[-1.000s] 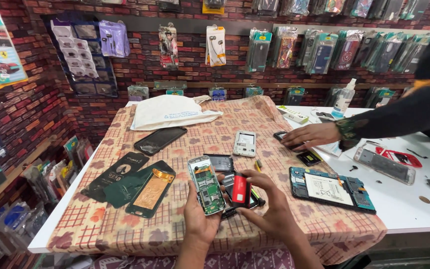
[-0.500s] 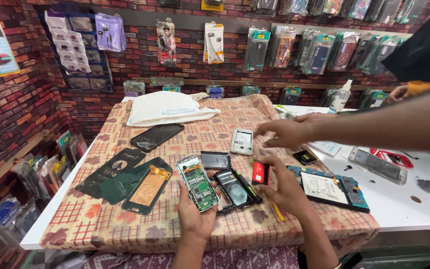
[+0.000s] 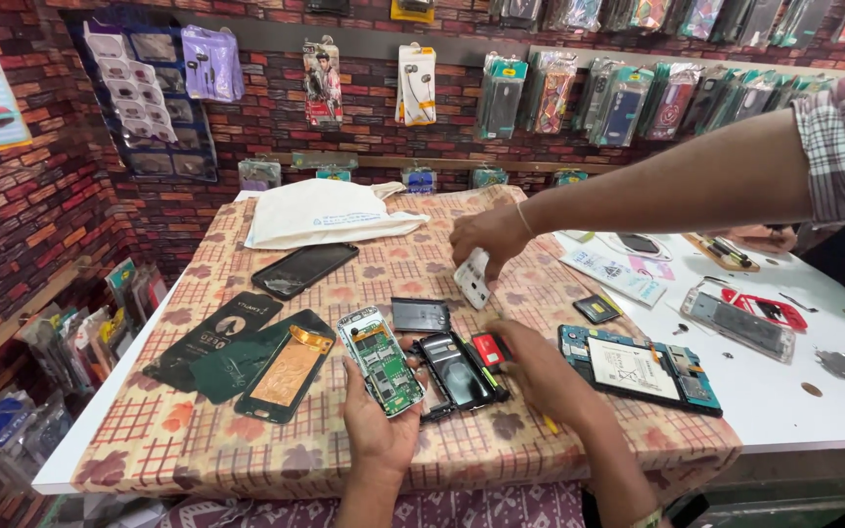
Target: The person uses a small brush to clean the internal components of a disassembled mobile phone. They then handle the phone's back cover and other parts, placing them on the table.
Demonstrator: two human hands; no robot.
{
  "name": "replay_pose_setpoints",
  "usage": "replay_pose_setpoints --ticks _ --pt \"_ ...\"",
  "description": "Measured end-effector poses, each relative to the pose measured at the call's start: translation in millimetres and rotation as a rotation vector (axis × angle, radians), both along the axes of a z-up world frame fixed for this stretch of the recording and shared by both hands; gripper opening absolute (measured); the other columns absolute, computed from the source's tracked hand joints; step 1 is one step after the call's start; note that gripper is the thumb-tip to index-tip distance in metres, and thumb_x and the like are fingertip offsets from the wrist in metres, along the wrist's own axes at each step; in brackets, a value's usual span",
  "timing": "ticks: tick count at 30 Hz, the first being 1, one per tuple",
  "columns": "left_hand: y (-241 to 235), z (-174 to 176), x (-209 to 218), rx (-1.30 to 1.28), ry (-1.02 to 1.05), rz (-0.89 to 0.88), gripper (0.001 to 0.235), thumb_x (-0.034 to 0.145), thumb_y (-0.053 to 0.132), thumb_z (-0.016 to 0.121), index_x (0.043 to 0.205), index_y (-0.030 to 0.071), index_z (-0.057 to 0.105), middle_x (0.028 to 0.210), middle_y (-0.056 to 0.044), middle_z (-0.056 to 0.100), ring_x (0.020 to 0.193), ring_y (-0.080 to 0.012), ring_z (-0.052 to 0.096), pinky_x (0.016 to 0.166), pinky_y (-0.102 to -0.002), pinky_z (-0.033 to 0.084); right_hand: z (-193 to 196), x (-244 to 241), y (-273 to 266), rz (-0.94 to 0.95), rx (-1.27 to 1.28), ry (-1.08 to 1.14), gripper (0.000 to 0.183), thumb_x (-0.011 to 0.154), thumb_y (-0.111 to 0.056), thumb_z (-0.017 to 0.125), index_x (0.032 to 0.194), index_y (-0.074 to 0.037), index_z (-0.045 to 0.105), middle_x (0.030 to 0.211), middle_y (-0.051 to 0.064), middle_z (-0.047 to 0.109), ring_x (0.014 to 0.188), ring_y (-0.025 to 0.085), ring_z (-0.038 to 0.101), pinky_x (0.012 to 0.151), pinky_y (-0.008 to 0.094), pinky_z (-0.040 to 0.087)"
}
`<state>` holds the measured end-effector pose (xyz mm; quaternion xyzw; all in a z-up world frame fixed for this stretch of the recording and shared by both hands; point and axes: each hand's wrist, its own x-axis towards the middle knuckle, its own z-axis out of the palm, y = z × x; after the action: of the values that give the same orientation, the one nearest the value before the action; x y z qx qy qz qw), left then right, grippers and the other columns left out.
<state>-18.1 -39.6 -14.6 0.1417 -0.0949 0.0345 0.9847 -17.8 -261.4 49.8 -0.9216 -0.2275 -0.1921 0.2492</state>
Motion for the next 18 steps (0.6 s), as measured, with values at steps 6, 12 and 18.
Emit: replay_pose_setpoints --ticks 6,12,18 --pt "0.3 0.3 0.7 0.024 0.055 0.012 0.057 0.108 0.048 0.027 0.135 0.007 0.055 0.106 -0.016 0.069 0.088 -0.0216 0.063 0.074 -0.037 0.057 -60.9 -65.3 27.8 -0.216 0.382 -0.429 0.028 0.088 0.005 0.062 0.114 -0.003 0.068 0.111 0.016 0.074 0.102 0.030 0.073 0.086 0.039 0.057" --pt "-1.3 0.1 2.9 0.060 0.048 0.035 0.058 0.109 0.048 0.025 0.137 0.007 0.054 0.108 -0.016 0.068 0.088 -0.0225 0.064 0.074 -0.036 0.058 -97.7 -78.1 52.2 -0.224 0.267 -0.678 0.028 0.084 0.000 0.066 0.112 -0.002 0.069 0.114 0.015 0.072 0.109 0.033 0.070 0.098 0.044 0.053" --pt "-0.9 -5.7 6.0 0.073 -0.005 0.034 0.059 0.110 0.049 0.023 0.138 0.006 0.054 0.112 -0.015 0.068 0.089 -0.0221 0.064 0.075 -0.037 0.058 -94.3 -68.6 47.2 -0.369 0.051 -0.501 0.043 0.090 -0.025 0.067 0.125 0.001 0.065 0.129 0.017 0.065 0.131 0.038 0.054 0.114 0.060 0.031"
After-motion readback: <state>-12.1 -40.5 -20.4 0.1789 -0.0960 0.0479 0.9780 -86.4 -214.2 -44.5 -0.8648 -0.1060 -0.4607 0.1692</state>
